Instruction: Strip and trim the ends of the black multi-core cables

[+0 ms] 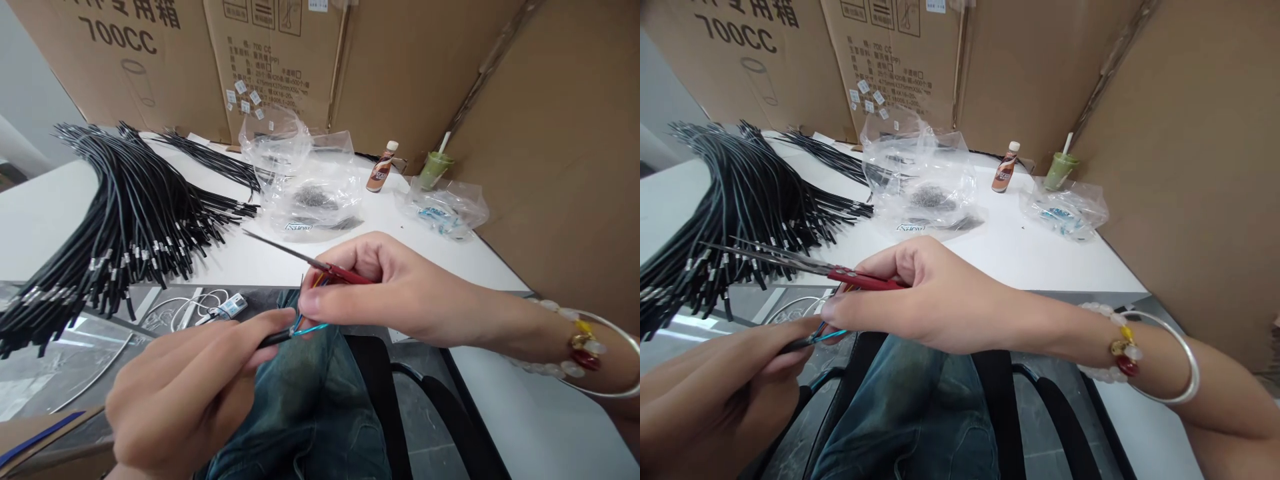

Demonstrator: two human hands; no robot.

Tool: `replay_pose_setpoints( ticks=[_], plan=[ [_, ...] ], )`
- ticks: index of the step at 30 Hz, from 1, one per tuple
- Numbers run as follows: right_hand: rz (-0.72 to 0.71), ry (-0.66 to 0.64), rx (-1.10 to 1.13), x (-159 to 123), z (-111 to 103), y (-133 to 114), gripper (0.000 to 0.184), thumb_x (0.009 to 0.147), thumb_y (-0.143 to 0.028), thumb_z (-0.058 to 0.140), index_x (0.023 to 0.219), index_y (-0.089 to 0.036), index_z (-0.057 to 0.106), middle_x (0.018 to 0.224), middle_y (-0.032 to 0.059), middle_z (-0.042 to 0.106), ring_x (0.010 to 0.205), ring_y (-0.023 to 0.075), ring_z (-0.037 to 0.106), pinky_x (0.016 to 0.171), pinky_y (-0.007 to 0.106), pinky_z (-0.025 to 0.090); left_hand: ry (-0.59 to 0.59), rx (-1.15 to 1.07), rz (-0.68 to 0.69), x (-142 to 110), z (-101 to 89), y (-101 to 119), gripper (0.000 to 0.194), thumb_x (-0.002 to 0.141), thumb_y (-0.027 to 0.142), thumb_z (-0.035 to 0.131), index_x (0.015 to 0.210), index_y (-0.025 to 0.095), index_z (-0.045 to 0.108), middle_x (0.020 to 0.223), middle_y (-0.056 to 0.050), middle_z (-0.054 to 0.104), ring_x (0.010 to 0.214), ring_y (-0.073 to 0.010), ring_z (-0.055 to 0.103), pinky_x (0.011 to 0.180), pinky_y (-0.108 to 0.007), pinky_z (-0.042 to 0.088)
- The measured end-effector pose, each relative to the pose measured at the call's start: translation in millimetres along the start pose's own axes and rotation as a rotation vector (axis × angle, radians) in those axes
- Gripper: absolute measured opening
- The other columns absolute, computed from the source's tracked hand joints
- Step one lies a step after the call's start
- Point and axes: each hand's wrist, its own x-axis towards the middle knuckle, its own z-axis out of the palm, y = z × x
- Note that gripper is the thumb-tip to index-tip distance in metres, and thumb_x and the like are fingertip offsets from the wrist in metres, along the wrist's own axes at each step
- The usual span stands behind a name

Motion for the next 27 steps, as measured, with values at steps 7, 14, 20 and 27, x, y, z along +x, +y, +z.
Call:
replay_pose_setpoints(
  ticks=[7,14,20,27],
  plan=[
    [-0.051,-0.025,0.07,-5.8,2.4,4.9,0.008,0.079,-0.005,0.07,0.073,-0.009,0.067,0.063,-0.0059,0.055,0.059,0.0026,0.043,0.055,0.015,0.033,-0.037,0.116,0.151,-5.4,1.3,-10.5,0.033,0.097,0.024,0.039,0.086,0.02,0.069,0.053,0.005,0.061,0.04,-0.0069,0.056,0.041,-0.02,0.047],
    [-0.044,-0.042,0.14,-8.3,7.2,6.5,0.01,0.077,-0.004,0.073,0.072,-0.008,0.066,0.062,-0.0071,0.054,0.058,0.0011,0.041,0.053,0.013,0.032,-0.061,0.123,0.033,-17.3,3.9,-11.6,0.039,0.094,0.028,0.034,0.072,0.022,0.065,0.049,0.002,0.057,0.036,-0.009,0.05,0.039,-0.023,0.041],
    [-0.059,-0.075,0.223,-8.6,8.5,9.2,0.011,0.076,0.001,0.071,0.073,-0.009,0.068,0.066,-0.0071,0.059,0.06,0.0002,0.046,0.062,0.012,0.04,-0.079,0.056,-0.078,-33.9,6.4,-14.3,0.024,0.079,0.017,0.042,0.067,0.022,0.062,0.051,0.003,0.057,0.043,-0.0085,0.053,0.047,-0.021,0.043],
    [-0.076,-0.084,0.206,-10.3,6.2,11.2,0.016,0.073,0.003,0.072,0.071,-0.012,0.069,0.058,-0.0094,0.054,0.063,0.0021,0.051,0.068,0.013,0.043,-0.072,0.083,-0.1,-33.8,9.0,-11.8,0.032,0.076,0.016,0.041,0.084,0.022,0.071,0.051,0.004,0.056,0.046,-0.0109,0.058,0.05,-0.023,0.046]
  ],
)
